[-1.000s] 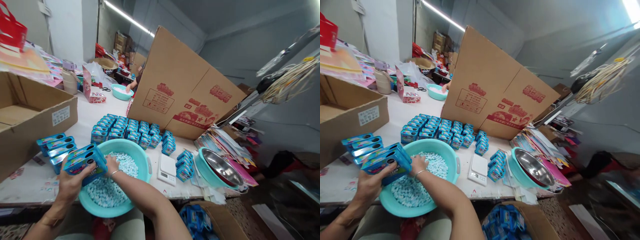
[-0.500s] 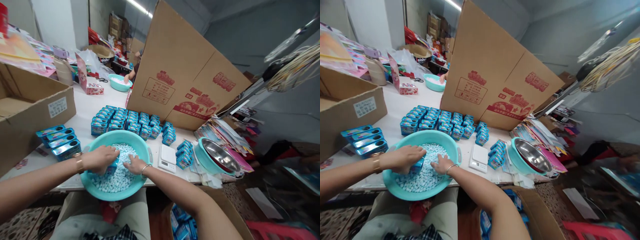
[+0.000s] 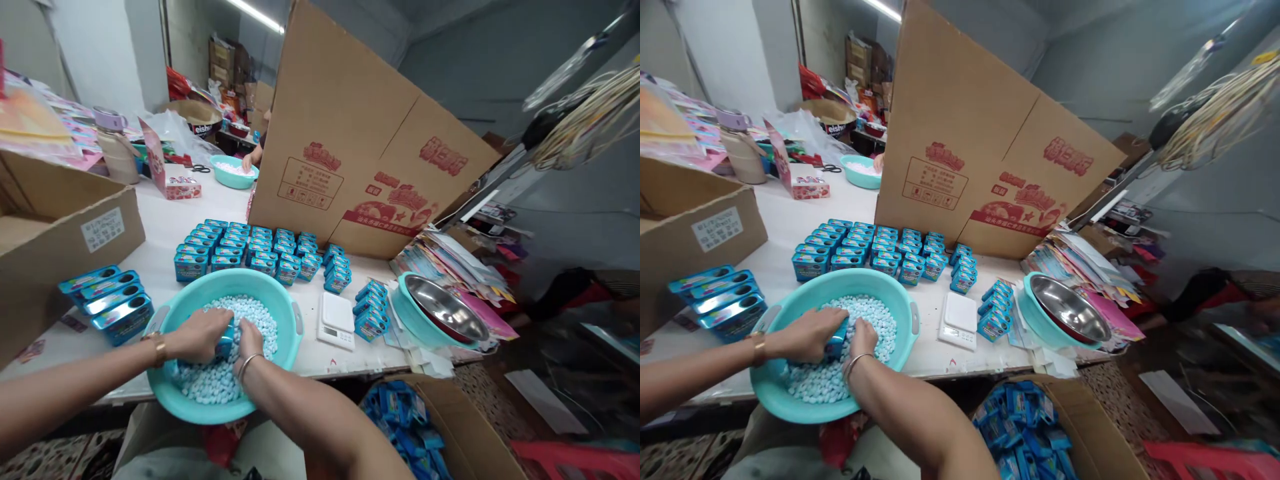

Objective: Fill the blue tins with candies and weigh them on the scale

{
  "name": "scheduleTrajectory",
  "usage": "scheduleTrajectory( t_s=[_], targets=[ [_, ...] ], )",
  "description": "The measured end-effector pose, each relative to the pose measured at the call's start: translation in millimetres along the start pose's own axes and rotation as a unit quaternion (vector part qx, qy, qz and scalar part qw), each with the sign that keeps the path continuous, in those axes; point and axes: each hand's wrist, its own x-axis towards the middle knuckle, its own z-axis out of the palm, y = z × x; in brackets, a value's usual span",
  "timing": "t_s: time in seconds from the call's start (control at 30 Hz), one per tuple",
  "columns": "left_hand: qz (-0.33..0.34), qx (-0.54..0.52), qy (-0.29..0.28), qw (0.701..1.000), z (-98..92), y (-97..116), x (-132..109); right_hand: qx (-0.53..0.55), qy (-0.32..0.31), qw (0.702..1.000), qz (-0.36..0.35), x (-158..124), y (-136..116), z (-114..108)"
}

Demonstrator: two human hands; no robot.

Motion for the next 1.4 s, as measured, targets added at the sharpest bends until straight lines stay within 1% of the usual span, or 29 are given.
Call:
scheduleTrajectory(
  t_s=[0.07, 0.1, 0.17, 0.23, 0.3, 0.33, 0.4, 0.5, 0.67, 0.8, 0.9, 0.97, 1.07, 1.13, 1.2, 1.27, 1.33, 1.37, 1.4],
  targets=[
    [-0.008, 0.02, 0.013, 1.0, -0.4, 4, -10, 0.057, 0.035, 0.998, 0.008, 7, -21, 3],
    [-0.012, 0.024, 0.034, 0.999, -0.3, 6, -14, 0.081, 0.045, 0.996, 0.008, 11, -33, 4],
    [-0.015, 0.017, 0.101, 0.995, 0.0, 10, -16, 0.122, 0.044, 0.992, -0.001, 22, -60, 7],
    [-0.018, -0.017, 0.18, 0.983, -1.0, 12, -14, 0.15, 0.027, 0.988, -0.008, 32, -86, 10],
    [-0.021, -0.069, 0.231, 0.97, -3.7, 13, -8, 0.168, 0.009, 0.986, -0.01, 39, -107, 13],
    [-0.021, -0.094, 0.243, 0.965, -5.4, 13, -5, 0.173, 0.001, 0.985, -0.01, 41, -115, 14],
    [-0.018, -0.127, 0.251, 0.96, -8.6, 13, 0, 0.181, -0.007, 0.983, -0.011, 41, -127, 16],
    [-0.014, -0.135, 0.256, 0.957, -10.3, 13, 5, 0.185, -0.002, 0.983, -0.018, 37, -135, 17],
    [-0.022, -0.128, 0.268, 0.955, -7.7, 10, 9, 0.171, 0.031, 0.985, -0.014, 34, -135, 19],
    [-0.026, -0.122, 0.268, 0.955, -8.5, 8, 12, 0.155, 0.033, 0.987, -0.013, 32, -132, 22],
    [-0.021, -0.123, 0.255, 0.959, -10.2, 9, 14, 0.135, 0.009, 0.991, -0.023, 24, -130, 25],
    [-0.016, -0.126, 0.248, 0.96, -11.8, 10, 13, 0.112, -0.025, 0.993, -0.028, 19, -130, 24],
    [-0.011, -0.139, 0.235, 0.962, -16.9, 7, 4, 0.052, -0.08, 0.995, -0.021, 22, -129, 11],
    [-0.025, -0.155, 0.224, 0.962, -22.7, 4, -7, -0.02, -0.095, 0.995, -0.002, 30, -124, -4],
    [-0.047, -0.179, 0.219, 0.958, -28.6, 1, -18, -0.104, -0.097, 0.99, 0.021, 36, -112, -17],
    [-0.067, -0.202, 0.226, 0.951, -32.7, 2, -28, -0.181, -0.101, 0.978, 0.035, 33, -93, -23],
    [-0.079, -0.226, 0.234, 0.942, -33.7, 4, -32, -0.24, -0.116, 0.963, 0.04, 19, -69, -18],
    [-0.087, -0.243, 0.238, 0.936, -33.3, 5, -33, -0.257, -0.136, 0.956, 0.028, 10, -58, -13],
    [-0.094, -0.262, 0.24, 0.93, -32.3, 7, -32, -0.249, -0.159, 0.955, -0.001, 0, -46, -7]
  ],
)
